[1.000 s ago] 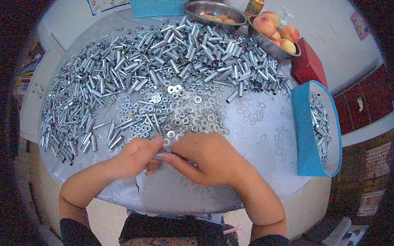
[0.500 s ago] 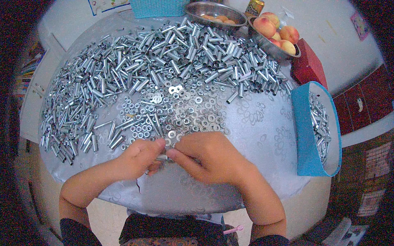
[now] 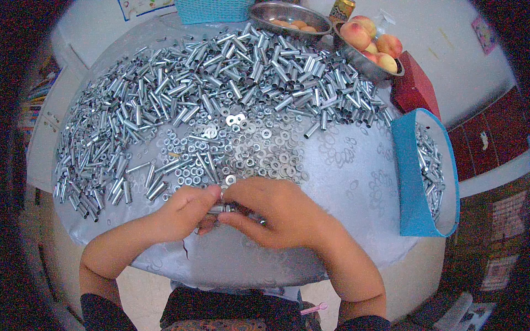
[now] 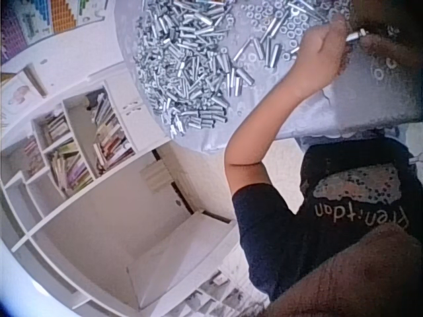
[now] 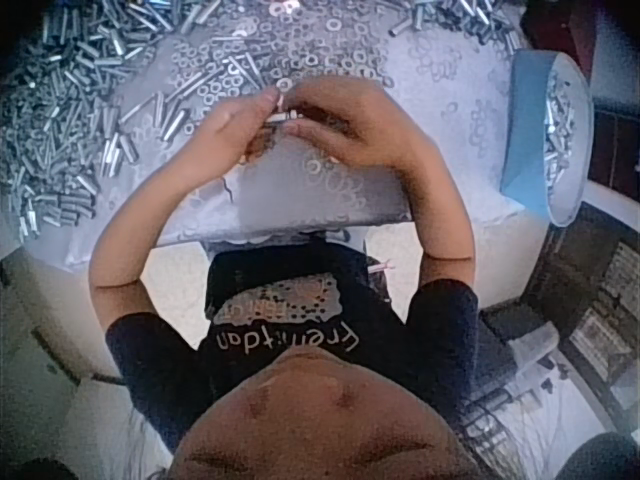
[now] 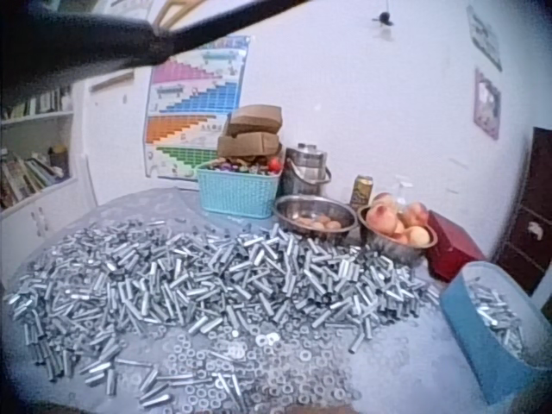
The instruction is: The person repeatedly picks up metal bolts and washers from a large pile on a table. They insert the washers onto the bolts by hand, one at a time, and place the assembled units into a blue container on the right. The task involves continuous manual handling of small hardware components.
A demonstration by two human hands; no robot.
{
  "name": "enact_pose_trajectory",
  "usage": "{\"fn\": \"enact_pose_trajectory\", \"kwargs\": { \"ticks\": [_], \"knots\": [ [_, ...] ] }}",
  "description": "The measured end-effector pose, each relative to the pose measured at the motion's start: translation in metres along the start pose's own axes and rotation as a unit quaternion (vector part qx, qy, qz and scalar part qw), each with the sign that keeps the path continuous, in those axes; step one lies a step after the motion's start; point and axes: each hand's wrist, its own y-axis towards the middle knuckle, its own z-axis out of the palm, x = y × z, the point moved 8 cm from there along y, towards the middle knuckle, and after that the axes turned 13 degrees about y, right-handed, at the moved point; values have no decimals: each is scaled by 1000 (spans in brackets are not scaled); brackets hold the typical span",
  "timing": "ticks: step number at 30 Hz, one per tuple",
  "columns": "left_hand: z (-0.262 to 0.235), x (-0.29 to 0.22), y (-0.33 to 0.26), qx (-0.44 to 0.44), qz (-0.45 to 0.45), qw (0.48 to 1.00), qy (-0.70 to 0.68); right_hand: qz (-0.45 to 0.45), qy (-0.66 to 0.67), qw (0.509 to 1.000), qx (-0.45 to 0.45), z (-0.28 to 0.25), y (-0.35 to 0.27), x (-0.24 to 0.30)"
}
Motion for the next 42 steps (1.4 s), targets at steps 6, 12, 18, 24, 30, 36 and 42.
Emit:
{"fn": "enact_pose_trajectory", "kwargs": {
  "ticks": [6, 12, 18, 24, 30, 36, 42],
  "knots": [
    [-7, -12, -6, -59, 78, 987, 129, 204, 56, 976, 49, 14, -6, -25],
    [-8, -8, -6, -70, 49, 995, 61, 210, 140, 968, -15, 10, -3, -22],
    [-10, -15, -9, -96, 97, 985, 105, 34, -44, 998, 0, 12, 1, -7],
    [-14, -31, -18, -150, 186, 946, 217, 112, 1, 994, 9, 15, -1, -8],
    [-15, -31, -15, -124, 134, 970, 163, 76, 10, 997, -4, 12, -2, -7],
    [-17, -33, -17, -134, 150, 963, 180, 74, 18, 997, -5, 11, 0, -4],
    [-19, -33, -18, -150, 160, 955, 201, 88, 34, 996, 1, 11, 0, -6]
  ]
}}
